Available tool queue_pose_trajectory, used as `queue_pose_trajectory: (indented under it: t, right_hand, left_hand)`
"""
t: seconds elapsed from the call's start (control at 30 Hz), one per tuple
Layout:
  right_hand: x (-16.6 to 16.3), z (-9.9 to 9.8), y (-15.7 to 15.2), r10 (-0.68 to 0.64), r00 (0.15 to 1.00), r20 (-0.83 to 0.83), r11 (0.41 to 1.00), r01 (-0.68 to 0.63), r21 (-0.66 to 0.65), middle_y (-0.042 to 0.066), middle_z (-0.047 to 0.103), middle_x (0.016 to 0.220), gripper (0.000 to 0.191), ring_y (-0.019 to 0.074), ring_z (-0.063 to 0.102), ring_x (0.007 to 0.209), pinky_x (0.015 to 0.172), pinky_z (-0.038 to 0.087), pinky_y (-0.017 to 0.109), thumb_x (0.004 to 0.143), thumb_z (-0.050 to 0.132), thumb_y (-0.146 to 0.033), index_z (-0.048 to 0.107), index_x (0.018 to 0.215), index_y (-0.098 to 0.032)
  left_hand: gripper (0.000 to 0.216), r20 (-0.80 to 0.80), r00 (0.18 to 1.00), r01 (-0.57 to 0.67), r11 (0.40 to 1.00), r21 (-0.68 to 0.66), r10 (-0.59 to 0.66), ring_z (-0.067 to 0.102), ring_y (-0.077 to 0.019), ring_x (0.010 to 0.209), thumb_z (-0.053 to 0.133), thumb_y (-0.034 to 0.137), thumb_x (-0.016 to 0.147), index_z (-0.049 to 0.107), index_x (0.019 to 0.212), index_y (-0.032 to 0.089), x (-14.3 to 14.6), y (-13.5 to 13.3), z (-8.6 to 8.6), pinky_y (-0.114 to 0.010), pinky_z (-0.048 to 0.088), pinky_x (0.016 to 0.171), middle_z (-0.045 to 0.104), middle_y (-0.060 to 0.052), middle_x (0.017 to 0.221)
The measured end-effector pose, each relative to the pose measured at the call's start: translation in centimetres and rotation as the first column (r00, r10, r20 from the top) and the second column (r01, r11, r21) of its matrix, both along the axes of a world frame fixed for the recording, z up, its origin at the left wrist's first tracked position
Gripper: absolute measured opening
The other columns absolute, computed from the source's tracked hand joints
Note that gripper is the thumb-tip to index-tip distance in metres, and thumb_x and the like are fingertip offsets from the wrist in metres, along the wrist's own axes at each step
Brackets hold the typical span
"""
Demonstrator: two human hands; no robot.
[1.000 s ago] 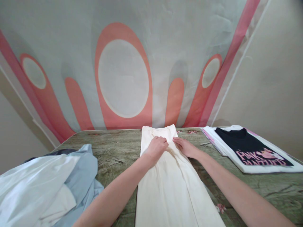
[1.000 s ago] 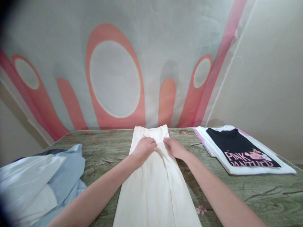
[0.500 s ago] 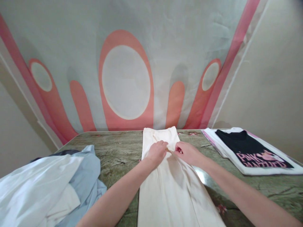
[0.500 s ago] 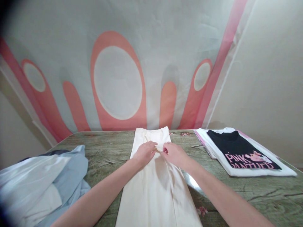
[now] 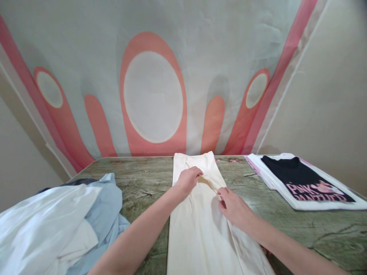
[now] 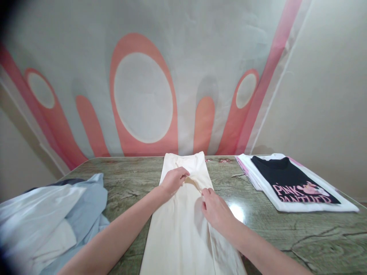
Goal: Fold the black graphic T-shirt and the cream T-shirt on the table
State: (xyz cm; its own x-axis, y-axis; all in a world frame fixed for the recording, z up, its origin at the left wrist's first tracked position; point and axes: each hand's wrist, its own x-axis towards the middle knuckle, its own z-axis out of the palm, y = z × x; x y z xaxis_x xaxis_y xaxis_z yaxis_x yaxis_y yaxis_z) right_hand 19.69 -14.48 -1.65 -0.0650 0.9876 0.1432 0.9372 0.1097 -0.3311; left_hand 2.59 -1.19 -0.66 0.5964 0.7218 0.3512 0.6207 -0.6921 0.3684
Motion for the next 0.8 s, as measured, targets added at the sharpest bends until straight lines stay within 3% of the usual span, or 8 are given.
queue_pose_trajectory:
  t: [0.3,0.43,0.6,0.8]
  right_hand:
    - [0.8,1.5,0.0,0.069,0.969,-0.235,0.995,-0.051,0.082,-0.001,0.054,0.072,0.019,0.0123,0.05,0.063,0.061,0.036,0.024,0.072,0.044,-0.01,0.052,0.086,-0.019]
    - [0.2,1.3,-0.1,0.165,0.922,-0.351,0.985,-0.136,0.107,-0.002,0.054,0.07,0.017,0.0114,0.05,0.061,0.06,0.037,0.023,0.074,0.045,-0.013,0.053,0.088,-0.019]
    - [-0.4,0.6,-0.5,0.234,0.88,-0.414,0.971,-0.229,0.062,0.0,0.06,0.075,0.014,0.0123,0.054,0.066,0.063,0.039,0.024,0.08,0.045,-0.017,0.057,0.088,-0.018]
    - [0.9,1.7,0.2,0.215,0.885,-0.414,0.975,-0.216,0.044,0.001,0.063,0.076,0.015,0.0133,0.056,0.068,0.064,0.041,0.025,0.082,0.046,-0.021,0.06,0.086,-0.019]
  left_hand:
    - [0.025,0.0,0.992,0.122,0.988,0.09,-0.123,0.054,-0.0165,0.092,0.044,0.007,0.077,0.061,0.091,0.018,-0.1,0.0,0.5,-0.026,0.042,0.082,0.06,-0.005,0.097]
    - [0.024,-0.025,0.998,0.064,0.99,0.126,-0.061,0.052,-0.016,0.092,0.042,0.005,0.076,0.059,0.088,0.018,-0.2,0.2,0.3,-0.026,0.042,0.082,0.057,-0.005,0.097]
    - [0.022,-0.199,0.979,-0.015,0.993,0.118,0.039,0.054,-0.0169,0.087,0.046,0.003,0.072,0.059,0.083,0.016,-0.4,0.2,-0.1,-0.027,0.043,0.077,0.058,-0.006,0.092]
    - [0.019,-0.304,0.949,-0.052,0.991,0.123,0.088,0.056,-0.0214,0.086,0.047,0.008,0.075,0.064,0.078,0.016,-0.5,0.6,0.6,-0.033,0.041,0.079,0.063,-0.008,0.084]
